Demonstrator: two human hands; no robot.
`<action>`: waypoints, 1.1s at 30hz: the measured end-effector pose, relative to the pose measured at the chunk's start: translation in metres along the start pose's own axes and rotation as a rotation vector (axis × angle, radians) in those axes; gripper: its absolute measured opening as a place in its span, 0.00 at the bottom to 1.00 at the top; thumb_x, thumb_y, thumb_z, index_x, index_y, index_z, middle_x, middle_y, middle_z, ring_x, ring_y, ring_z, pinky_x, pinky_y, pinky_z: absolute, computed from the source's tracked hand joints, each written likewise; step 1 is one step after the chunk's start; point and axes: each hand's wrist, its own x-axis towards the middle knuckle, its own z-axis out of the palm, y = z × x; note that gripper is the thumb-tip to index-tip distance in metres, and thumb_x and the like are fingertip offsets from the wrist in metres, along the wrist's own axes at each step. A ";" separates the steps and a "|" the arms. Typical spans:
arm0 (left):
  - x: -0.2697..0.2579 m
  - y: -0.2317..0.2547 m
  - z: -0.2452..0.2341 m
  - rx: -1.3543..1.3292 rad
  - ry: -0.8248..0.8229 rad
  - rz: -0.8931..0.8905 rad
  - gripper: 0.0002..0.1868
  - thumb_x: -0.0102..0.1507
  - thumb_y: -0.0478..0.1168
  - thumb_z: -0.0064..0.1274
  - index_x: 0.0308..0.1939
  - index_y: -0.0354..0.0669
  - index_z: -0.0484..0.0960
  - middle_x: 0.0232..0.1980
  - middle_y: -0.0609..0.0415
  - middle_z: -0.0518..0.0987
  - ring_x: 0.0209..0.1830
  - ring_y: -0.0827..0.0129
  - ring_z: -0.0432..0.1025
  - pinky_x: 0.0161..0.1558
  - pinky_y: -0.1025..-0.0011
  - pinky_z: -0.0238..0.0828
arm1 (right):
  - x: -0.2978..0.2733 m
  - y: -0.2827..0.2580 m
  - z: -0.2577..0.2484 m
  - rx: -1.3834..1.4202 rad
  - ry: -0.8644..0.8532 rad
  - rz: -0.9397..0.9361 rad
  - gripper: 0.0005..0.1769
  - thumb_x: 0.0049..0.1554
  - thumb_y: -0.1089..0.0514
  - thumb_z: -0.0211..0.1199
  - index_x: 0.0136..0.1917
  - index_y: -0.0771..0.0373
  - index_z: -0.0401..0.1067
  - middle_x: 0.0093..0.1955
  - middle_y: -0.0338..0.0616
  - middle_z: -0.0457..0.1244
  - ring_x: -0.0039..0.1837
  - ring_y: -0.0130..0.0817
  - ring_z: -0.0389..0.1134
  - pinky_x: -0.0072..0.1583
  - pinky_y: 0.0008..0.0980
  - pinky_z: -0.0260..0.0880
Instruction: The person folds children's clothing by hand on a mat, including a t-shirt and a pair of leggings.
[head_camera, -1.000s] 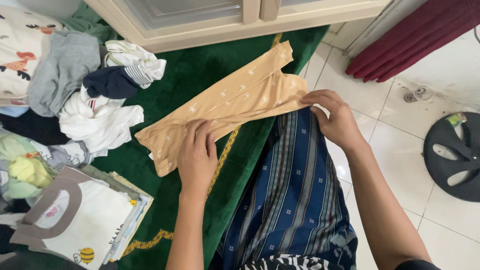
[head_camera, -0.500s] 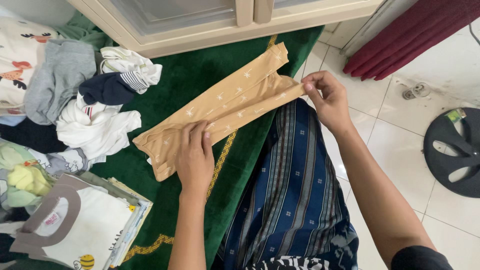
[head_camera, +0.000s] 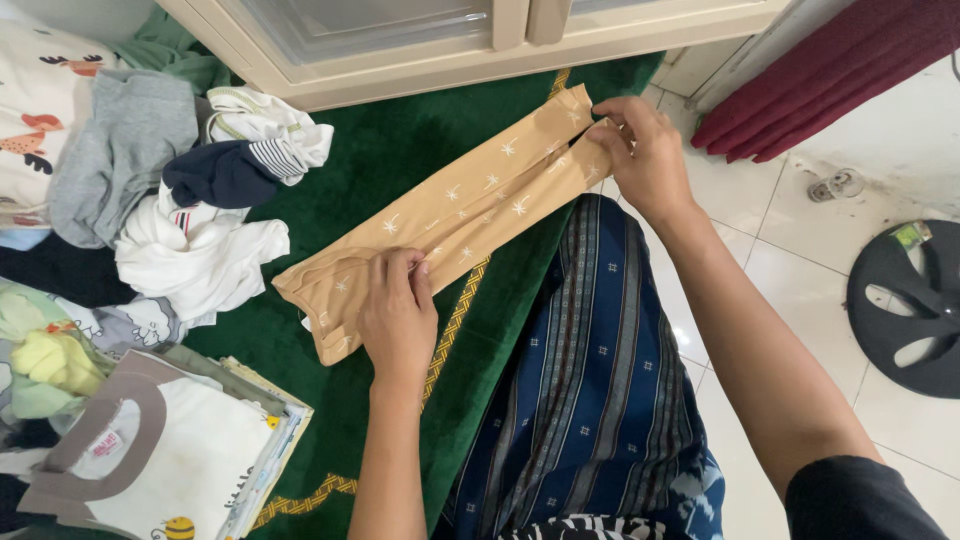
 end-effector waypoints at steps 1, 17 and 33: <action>-0.001 0.000 0.000 -0.008 0.006 0.002 0.04 0.69 0.37 0.53 0.46 0.42 0.77 0.48 0.51 0.78 0.44 0.53 0.78 0.40 0.58 0.73 | -0.001 0.001 0.001 -0.034 0.013 -0.020 0.12 0.62 0.66 0.68 0.59 0.67 0.74 0.49 0.51 0.69 0.50 0.38 0.69 0.52 0.37 0.70; 0.000 0.002 -0.003 -0.040 0.010 0.004 0.03 0.69 0.36 0.53 0.46 0.42 0.78 0.49 0.52 0.79 0.45 0.57 0.79 0.39 0.62 0.76 | -0.027 0.002 0.003 0.435 -0.066 0.651 0.18 0.63 0.55 0.66 0.59 0.69 0.67 0.45 0.49 0.70 0.45 0.29 0.72 0.48 0.28 0.71; -0.002 0.006 0.000 0.035 0.096 0.045 0.08 0.69 0.34 0.52 0.52 0.42 0.78 0.53 0.48 0.78 0.45 0.52 0.78 0.40 0.60 0.75 | -0.036 -0.039 0.006 -0.320 0.223 -0.032 0.19 0.57 0.70 0.67 0.60 0.65 0.69 0.59 0.52 0.63 0.61 0.53 0.63 0.63 0.45 0.64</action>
